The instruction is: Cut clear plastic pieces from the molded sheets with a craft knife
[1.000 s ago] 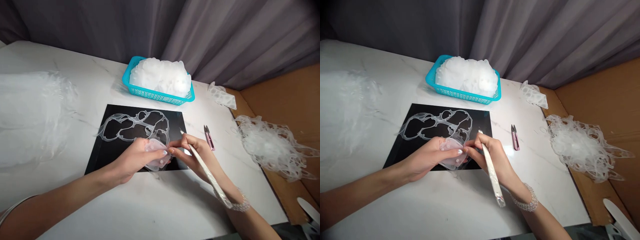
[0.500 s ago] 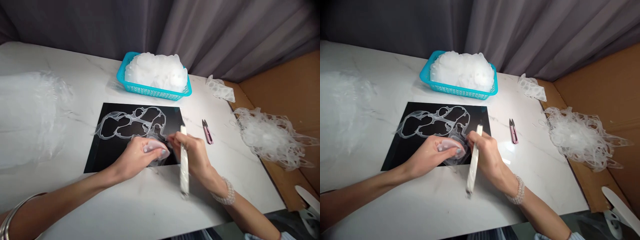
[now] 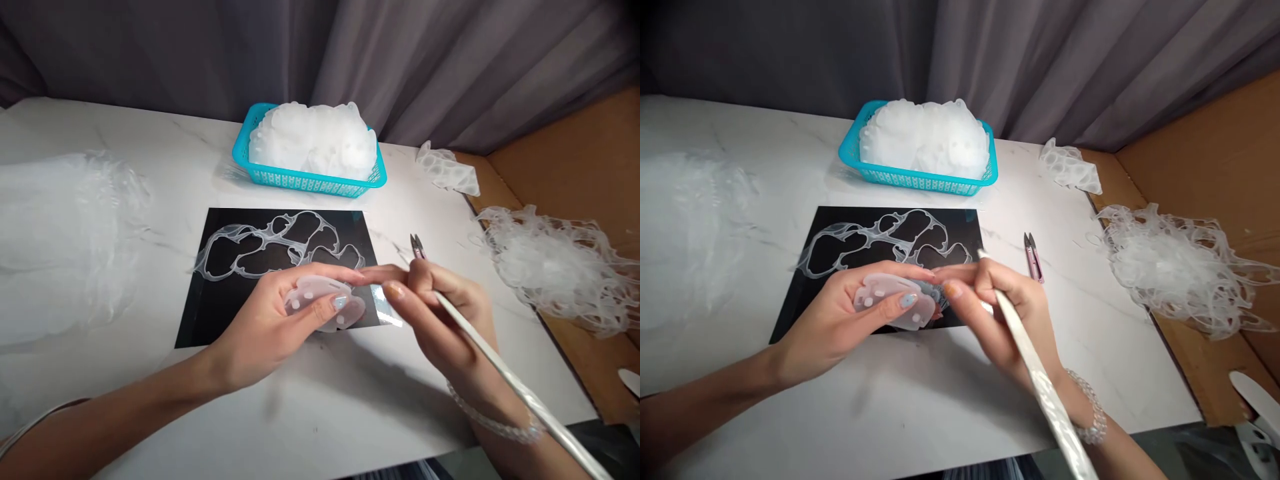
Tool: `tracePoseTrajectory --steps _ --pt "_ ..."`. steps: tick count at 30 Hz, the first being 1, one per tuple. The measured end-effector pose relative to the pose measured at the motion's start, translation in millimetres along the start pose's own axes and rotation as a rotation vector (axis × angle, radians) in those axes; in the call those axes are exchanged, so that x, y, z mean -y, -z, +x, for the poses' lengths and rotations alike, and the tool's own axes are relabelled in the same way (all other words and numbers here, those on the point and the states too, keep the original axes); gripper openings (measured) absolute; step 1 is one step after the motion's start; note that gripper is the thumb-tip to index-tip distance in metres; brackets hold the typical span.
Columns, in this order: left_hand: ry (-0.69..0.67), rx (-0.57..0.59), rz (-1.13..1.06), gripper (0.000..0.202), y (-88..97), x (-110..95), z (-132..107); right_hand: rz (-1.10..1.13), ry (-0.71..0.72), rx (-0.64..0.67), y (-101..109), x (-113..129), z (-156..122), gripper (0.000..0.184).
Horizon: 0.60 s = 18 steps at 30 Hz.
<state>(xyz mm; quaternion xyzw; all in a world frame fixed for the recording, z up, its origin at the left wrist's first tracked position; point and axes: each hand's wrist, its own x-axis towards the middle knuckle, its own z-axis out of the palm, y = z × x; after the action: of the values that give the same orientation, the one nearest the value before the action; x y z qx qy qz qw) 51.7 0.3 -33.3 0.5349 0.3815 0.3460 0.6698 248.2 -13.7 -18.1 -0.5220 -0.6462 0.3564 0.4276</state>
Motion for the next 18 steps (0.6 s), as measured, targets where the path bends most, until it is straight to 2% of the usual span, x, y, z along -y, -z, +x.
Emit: tracePoseTrajectory --steps 2,4,8,12,18 --pt "-0.041 -0.033 0.012 0.019 -1.6 0.2 -0.4 0.152 -0.071 0.082 -3.6 4.8 -5.4 0.046" --pt "-0.06 -0.045 -0.008 0.018 -3.1 0.4 -0.7 0.256 -0.123 0.102 -5.8 2.1 -8.1 0.049" --pt "-0.055 -0.063 -0.053 0.02 -5.3 2.8 -1.2 0.428 -0.185 0.072 -7.9 -8.1 -10.6 0.048" --pt "-0.019 -0.07 -0.152 0.019 -6.7 7.6 -1.2 0.542 -0.227 0.038 -10.6 -7.6 -12.2 0.047" --pt "0.056 -0.048 -0.288 0.018 -7.3 9.5 -1.8 0.577 -0.226 -0.029 -12.4 -7.4 -11.1 0.045"
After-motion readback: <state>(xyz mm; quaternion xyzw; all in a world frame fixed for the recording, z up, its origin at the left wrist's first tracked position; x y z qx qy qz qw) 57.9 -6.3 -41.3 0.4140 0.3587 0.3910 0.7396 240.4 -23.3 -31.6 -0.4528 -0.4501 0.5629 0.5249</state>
